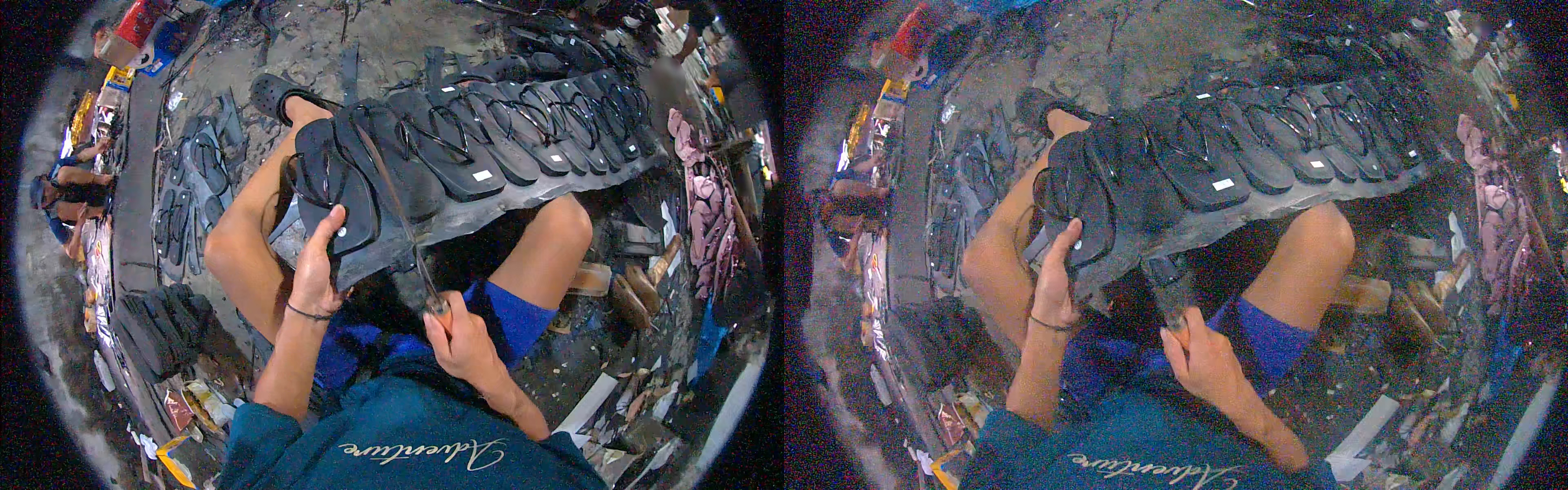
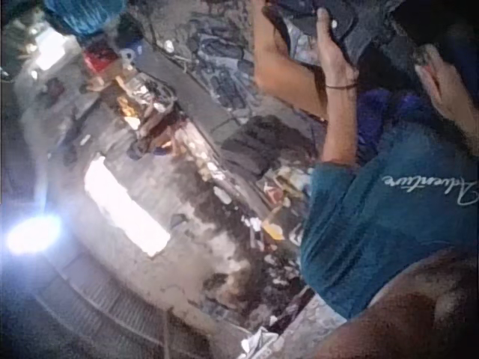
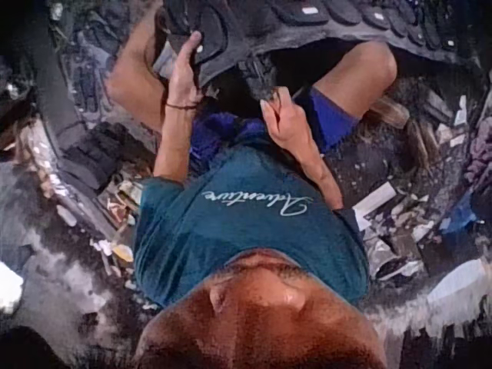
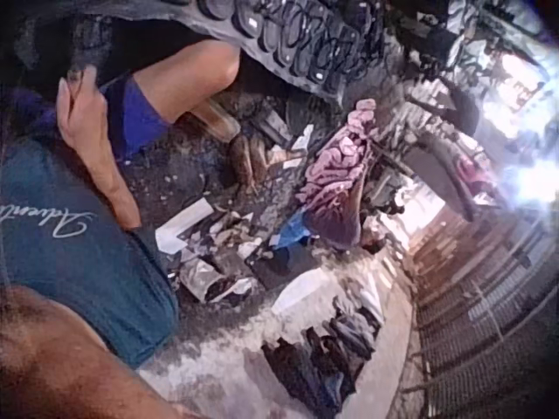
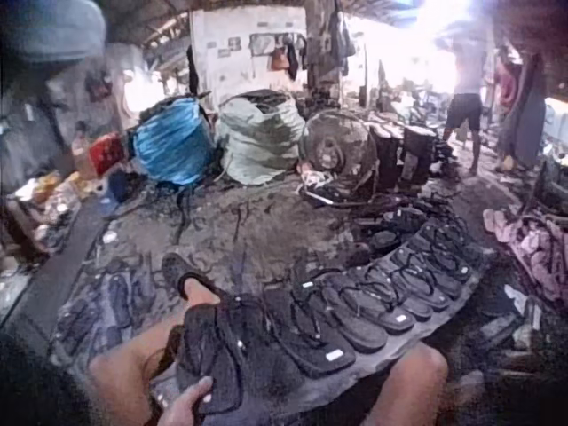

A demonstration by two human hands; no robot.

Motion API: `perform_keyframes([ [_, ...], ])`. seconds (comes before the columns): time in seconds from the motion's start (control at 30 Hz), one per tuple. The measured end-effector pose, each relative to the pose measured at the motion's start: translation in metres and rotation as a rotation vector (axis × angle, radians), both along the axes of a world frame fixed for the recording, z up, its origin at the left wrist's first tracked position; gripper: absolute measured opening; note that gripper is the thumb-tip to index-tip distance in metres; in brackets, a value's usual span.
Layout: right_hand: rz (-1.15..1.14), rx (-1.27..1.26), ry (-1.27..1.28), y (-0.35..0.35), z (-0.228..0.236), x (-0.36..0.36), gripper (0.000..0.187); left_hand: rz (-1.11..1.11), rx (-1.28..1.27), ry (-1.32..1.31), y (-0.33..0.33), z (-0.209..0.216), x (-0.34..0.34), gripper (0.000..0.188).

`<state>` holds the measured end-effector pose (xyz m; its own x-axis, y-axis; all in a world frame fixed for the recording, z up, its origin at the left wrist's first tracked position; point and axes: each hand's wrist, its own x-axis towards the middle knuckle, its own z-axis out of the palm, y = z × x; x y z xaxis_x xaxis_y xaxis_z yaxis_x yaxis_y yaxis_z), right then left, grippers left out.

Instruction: The person sits on the floor and uses a knife to trim excess material from the edges of black flip-flops. They handle each flip-flop individually, scraping and cutting along the perimeter, then place trimmed pieces aside.

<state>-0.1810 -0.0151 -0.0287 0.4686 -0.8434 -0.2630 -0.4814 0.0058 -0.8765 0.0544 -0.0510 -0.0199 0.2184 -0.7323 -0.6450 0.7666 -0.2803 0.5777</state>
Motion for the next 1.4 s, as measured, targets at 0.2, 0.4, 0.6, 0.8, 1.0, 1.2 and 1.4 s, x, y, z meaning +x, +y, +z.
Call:
perform_keyframes([
  [0.2,0.06,-0.021,0.119,-0.022,-0.009,0.018,0.033,0.053,-0.004,0.075,0.013,-0.037,-0.005,0.035],
  [0.4,0.124,-0.212,0.331,-0.042,-0.009,0.04,0.032,0.09,-0.075,0.094,0.018,-0.05,-0.017,0.035],
  [0.6,0.282,-0.147,0.484,-0.063,-0.047,0.044,0.024,0.108,-0.094,0.224,0.025,-0.07,-0.021,0.04],
  [0.8,0.358,-0.529,0.27,-0.075,-0.12,0.042,0.038,0.117,-0.077,0.307,0.025,-0.074,-0.021,0.035],
  [1.0,0.292,-0.664,0.201,-0.113,-0.126,0.089,0.05,0.13,-0.124,0.375,0.028,-0.073,-0.016,0.033],
  [1.2,0.134,-0.566,0.193,-0.108,-0.141,0.126,0.061,0.14,-0.138,0.373,0.027,-0.067,-0.014,0.035],
  [1.4,-0.003,-0.435,0.041,-0.128,-0.136,0.176,0.074,-0.016,0.01,-0.267,0.092,-0.02,-0.005,0.076],
])
